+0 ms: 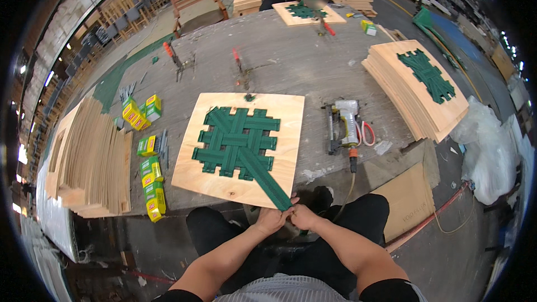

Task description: The person weaves green plastic straps into a crisscross pattern on a square wooden board. They use a pneumatic staple gun to secure the straps and scissors to trim excess material. The task is performed repeatedly on the same board throughout the clip.

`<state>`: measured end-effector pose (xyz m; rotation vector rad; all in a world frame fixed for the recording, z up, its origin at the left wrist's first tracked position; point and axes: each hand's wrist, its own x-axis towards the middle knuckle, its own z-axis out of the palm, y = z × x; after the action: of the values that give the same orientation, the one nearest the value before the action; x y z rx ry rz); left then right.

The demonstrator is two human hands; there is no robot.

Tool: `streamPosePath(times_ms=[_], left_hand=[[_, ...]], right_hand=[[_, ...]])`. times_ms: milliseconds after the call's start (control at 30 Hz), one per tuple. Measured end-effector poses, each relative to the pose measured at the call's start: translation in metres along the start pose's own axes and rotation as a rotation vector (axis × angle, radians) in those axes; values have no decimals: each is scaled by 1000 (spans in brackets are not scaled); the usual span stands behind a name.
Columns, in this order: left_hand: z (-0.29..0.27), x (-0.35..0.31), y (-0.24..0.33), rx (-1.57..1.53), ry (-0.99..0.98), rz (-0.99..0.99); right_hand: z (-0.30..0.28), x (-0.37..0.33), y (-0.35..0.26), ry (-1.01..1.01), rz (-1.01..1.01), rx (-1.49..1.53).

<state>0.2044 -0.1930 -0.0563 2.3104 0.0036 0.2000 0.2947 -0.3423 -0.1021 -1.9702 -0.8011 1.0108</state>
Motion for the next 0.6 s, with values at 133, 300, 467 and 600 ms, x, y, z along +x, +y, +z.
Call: streamPosePath(times_ms=[133, 300, 467, 600], left_hand=[[13, 5, -8, 36, 82, 127], [2, 9, -21, 143, 95, 191], [13, 15, -19, 74, 102, 247], [15, 8, -33, 184, 213, 255]], right_hand=[[-20, -28, -10, 91, -94, -399], [-157, -58, -103, 232, 186, 0], [-277, -3, -100, 843, 231, -714], [-284, 62, -112, 654, 469, -641]])
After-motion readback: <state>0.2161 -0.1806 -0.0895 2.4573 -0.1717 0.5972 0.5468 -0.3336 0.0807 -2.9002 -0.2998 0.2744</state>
